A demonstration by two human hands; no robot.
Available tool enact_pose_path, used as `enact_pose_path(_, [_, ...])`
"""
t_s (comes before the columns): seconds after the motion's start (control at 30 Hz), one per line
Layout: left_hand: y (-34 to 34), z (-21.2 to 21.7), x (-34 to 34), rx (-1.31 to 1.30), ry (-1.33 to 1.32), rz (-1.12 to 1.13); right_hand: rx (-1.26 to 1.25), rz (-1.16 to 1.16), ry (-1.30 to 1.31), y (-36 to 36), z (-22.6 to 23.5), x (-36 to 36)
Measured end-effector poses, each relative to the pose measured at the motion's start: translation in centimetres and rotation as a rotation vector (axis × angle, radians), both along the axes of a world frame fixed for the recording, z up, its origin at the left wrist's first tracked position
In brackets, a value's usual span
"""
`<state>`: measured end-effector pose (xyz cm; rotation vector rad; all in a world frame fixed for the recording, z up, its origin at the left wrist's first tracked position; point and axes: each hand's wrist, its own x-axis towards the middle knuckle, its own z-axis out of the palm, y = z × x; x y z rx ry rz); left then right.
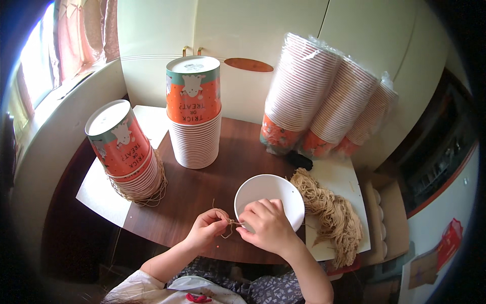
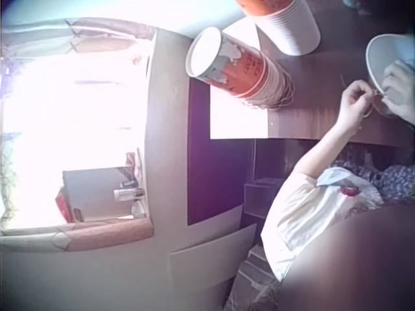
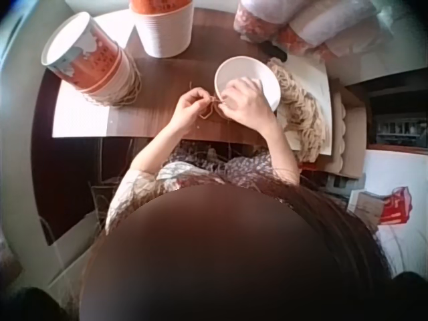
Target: The person is threading twine through pre-drilled holes in paper buckets to prepare them for handle attachment or packaging.
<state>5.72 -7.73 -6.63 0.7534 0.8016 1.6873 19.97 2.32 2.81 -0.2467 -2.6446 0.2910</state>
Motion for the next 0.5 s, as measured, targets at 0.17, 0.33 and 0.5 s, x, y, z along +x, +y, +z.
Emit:
enact_pose_path(0.17, [0.3,-0.2,0.4,0.000,-0.132,-0.043,0.068,-0.071,0.035,-0.3,-1.0,-0.3])
enact_pose_path(0.33, [0.2,-0.5,0.5,-0.023,-0.167,-0.072,-0.102,-0.028,0.050,-0.1,-1.4,-0.3])
enact_pose_path(0.5, [0.2,-0.4,1.1,0.080,0.085,0.038,-0.584,-0.041,0.033,0.0,-0.9,0.0])
